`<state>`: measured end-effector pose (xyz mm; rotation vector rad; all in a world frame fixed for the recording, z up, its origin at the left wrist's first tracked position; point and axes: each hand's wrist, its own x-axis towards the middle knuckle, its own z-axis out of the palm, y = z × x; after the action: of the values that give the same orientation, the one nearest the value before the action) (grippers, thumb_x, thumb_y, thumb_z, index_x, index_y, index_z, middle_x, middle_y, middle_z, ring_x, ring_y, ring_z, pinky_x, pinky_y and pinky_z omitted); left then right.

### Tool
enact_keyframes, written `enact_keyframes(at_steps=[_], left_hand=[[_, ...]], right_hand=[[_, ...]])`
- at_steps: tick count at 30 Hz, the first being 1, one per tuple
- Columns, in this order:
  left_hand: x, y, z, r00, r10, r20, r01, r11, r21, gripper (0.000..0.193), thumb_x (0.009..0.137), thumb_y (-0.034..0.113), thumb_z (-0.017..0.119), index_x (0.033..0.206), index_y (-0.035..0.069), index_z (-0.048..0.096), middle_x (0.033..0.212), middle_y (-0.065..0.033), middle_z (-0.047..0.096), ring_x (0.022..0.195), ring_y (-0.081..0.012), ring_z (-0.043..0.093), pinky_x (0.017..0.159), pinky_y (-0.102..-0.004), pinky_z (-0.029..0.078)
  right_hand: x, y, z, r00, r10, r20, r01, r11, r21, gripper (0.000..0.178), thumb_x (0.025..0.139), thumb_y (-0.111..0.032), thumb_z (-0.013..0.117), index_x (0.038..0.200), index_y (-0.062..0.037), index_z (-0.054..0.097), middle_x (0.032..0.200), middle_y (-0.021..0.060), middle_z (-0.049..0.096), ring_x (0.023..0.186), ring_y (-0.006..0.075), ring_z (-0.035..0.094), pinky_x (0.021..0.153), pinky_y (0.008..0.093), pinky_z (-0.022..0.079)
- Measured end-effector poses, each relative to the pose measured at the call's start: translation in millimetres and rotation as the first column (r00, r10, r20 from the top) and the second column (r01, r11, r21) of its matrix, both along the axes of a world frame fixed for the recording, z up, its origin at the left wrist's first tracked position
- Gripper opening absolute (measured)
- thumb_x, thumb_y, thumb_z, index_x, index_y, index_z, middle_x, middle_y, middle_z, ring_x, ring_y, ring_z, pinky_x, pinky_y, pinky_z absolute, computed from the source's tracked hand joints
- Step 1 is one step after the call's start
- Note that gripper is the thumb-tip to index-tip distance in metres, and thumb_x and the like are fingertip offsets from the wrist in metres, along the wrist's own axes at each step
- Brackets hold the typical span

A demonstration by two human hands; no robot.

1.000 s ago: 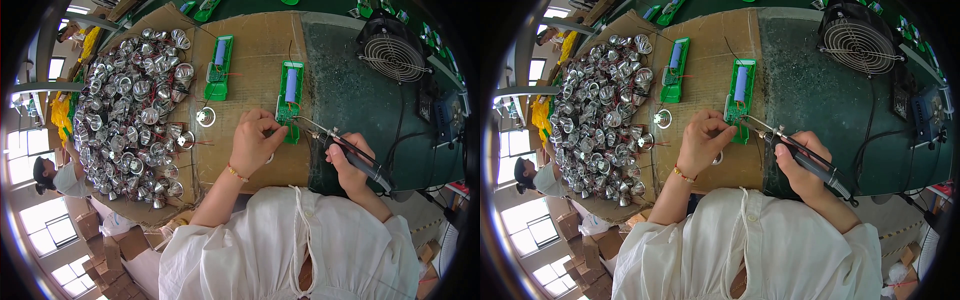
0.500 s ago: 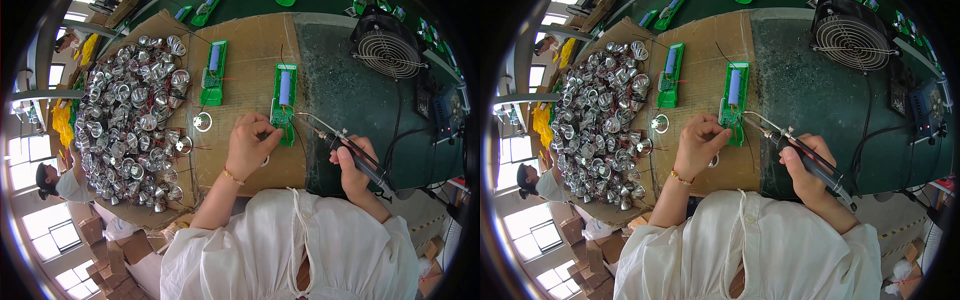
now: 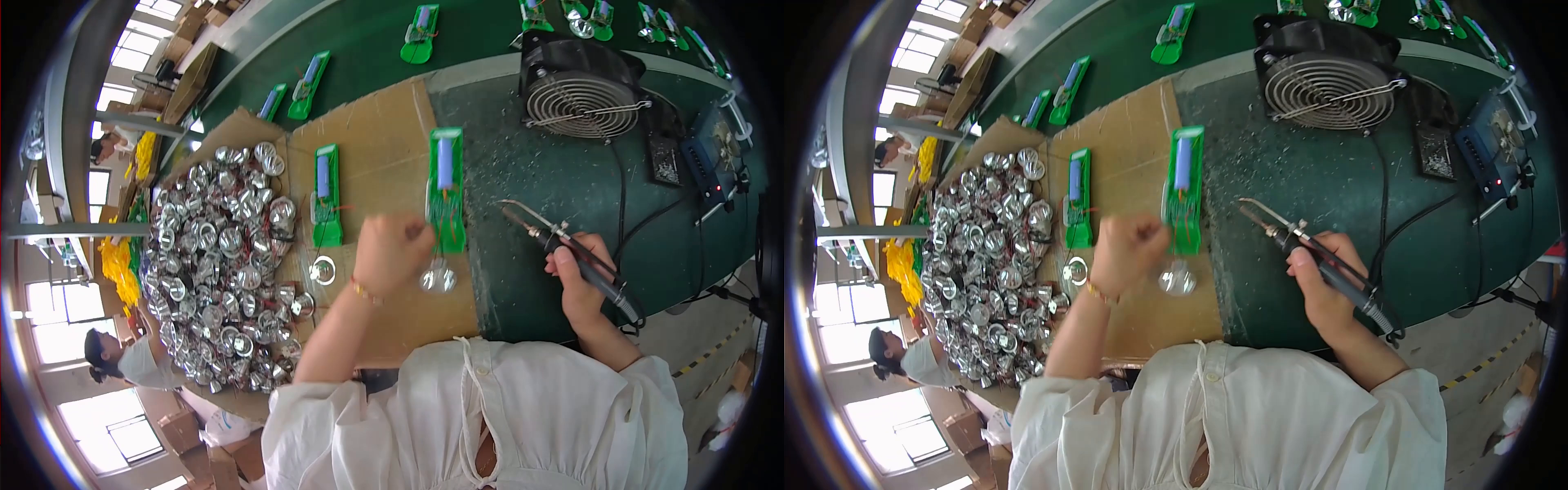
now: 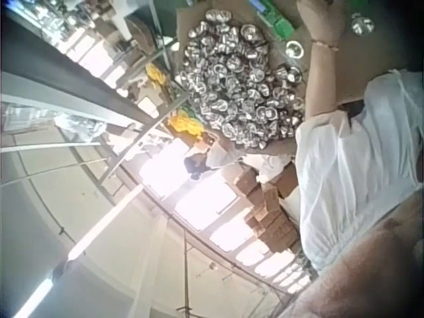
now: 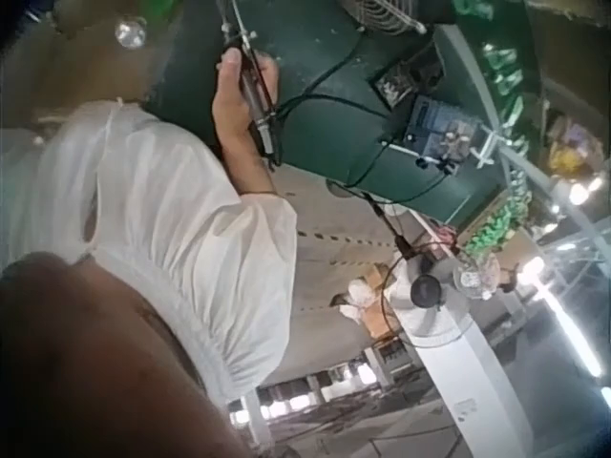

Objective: Soldering electronic components onto small circuit boards at a factory workstation.

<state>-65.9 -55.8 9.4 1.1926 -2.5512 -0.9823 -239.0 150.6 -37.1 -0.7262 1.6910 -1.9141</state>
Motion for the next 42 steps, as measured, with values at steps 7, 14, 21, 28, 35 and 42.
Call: enact_keyframes(at_steps=[7,14,21,28,35,42], left_hand=[[-169,-119,-5,0.964,0.214,-0.161,-0.248,0.938,-0.242,0.029,0.075,0.033,0.067,0.073,0.004,0.071,0.071,-0.0126,0.067,0.069,-0.0254,0.066,0.068,-0.0371,0.052],[-206,-215,-38,0.995,0.081,-0.063,-0.100,0.901,-0.423,0.063,0.069,0.039,0.073,0.118,0.008,0.048,0.113,-0.0199,0.053,0.105,-0.0375,0.056,0.087,-0.0435,0.048],[-173,-192,-38,0.992,0.046,-0.119,-0.085,0.936,-0.342,0.058,0.079,0.029,0.059,0.128,0.006,0.036,0.120,-0.0252,0.049,0.112,-0.0422,0.049,0.094,-0.0469,0.043],[-22,-56,-1,0.982,0.059,-0.177,-0.114,0.941,-0.318,0.050,0.081,0.016,0.059,0.128,0.011,0.043,0.110,-0.0258,0.050,0.099,-0.0459,0.053,0.085,-0.0492,0.045],[40,43,20,0.994,0.104,-0.027,-0.106,0.906,-0.410,0.060,0.082,0.028,0.065,0.134,0.009,0.041,0.128,-0.0280,0.041,0.118,-0.0431,0.044,0.097,-0.0483,0.040],[42,76,166,0.428,-0.178,-0.886,0.595,0.793,0.128,0.087,0.091,0.063,0.036,0.148,-0.001,0.018,0.152,-0.0169,0.023,0.140,-0.0262,0.026,0.107,-0.0416,0.027]], right_hand=[[1,-9,-7,0.998,-0.009,0.067,0.001,0.993,0.117,0.015,0.083,-0.008,0.069,0.090,-0.0013,0.057,0.072,0.0044,0.062,0.064,0.0078,0.058,0.059,0.0242,0.048],[-4,-5,-2,0.995,0.065,0.081,-0.077,0.984,0.158,0.017,0.082,-0.014,0.072,0.089,-0.0032,0.061,0.076,0.0030,0.063,0.068,0.0072,0.057,0.062,0.0243,0.047],[-2,-8,-4,0.998,0.067,0.015,-0.069,0.969,0.237,0.014,0.083,-0.009,0.068,0.087,-0.0012,0.057,0.073,0.0049,0.065,0.065,0.0089,0.060,0.060,0.0253,0.049],[-1,-13,-13,0.996,0.035,0.079,-0.038,0.998,0.040,0.017,0.083,-0.013,0.069,0.086,-0.0003,0.058,0.072,0.0081,0.066,0.062,0.0108,0.062,0.058,0.0257,0.050],[1,-15,-4,0.996,0.021,0.090,-0.019,1.000,-0.018,0.017,0.085,-0.011,0.065,0.087,0.0020,0.053,0.072,0.0108,0.064,0.060,0.0130,0.061,0.057,0.0273,0.051],[-1,-15,-17,0.999,-0.017,0.050,0.021,0.997,-0.081,0.017,0.087,-0.014,0.063,0.088,0.0003,0.053,0.071,0.0084,0.062,0.057,0.0112,0.058,0.052,0.0243,0.046]])
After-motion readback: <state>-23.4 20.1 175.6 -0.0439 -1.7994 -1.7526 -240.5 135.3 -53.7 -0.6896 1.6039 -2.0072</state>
